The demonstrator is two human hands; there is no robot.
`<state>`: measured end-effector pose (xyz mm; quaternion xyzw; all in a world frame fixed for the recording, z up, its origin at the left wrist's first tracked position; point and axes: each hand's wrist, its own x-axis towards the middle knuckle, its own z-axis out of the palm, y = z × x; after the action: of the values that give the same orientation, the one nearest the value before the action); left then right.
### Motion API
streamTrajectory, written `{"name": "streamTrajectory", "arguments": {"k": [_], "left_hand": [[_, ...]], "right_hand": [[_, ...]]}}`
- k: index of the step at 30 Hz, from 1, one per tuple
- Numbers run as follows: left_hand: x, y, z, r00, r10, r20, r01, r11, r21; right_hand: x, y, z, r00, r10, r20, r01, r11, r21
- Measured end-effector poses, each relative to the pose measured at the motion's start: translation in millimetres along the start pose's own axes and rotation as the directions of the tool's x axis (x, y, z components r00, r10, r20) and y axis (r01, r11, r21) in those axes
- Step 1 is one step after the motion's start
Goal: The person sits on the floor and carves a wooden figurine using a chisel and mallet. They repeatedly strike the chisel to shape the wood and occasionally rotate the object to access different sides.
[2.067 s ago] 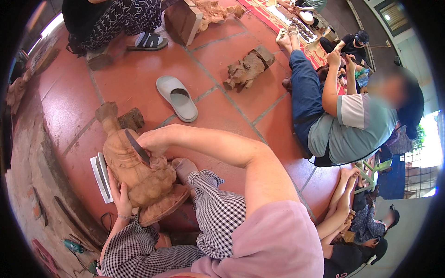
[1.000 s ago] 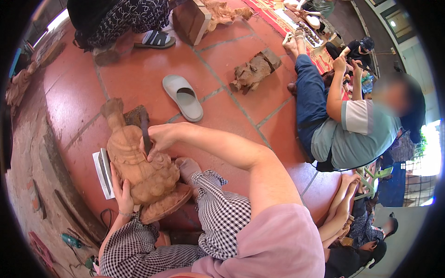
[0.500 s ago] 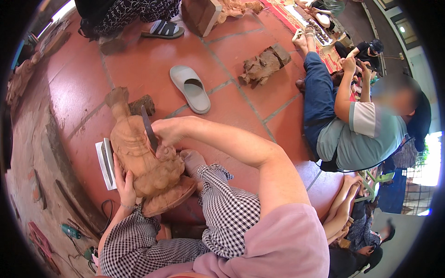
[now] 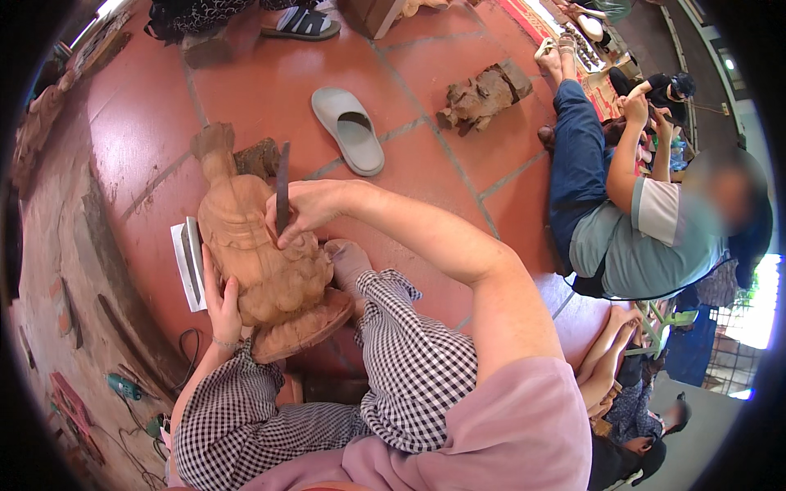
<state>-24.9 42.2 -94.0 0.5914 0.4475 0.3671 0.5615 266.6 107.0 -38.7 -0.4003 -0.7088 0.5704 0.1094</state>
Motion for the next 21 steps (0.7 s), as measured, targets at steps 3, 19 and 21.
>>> {"name": "streamTrajectory", "arguments": {"k": [3, 19, 21], "left_hand": [[0, 3, -2, 1.000, -0.022, 0.000, 0.022, 1.000, 0.013], [-10, 42, 13, 0.553, 0.610, 0.568, -0.828, 0.477, 0.294], [-9, 39, 13, 0.558, 0.601, 0.572, -0.824, 0.484, 0.295]], "right_hand": [[-1, -10, -1, 0.998, -0.052, 0.036, 0.055, 0.996, -0.067], [-14, 11, 9, 0.982, 0.077, -0.170, -0.052, 0.988, 0.145], [-14, 13, 10, 0.991, 0.054, -0.125, -0.040, 0.993, 0.107]]}}
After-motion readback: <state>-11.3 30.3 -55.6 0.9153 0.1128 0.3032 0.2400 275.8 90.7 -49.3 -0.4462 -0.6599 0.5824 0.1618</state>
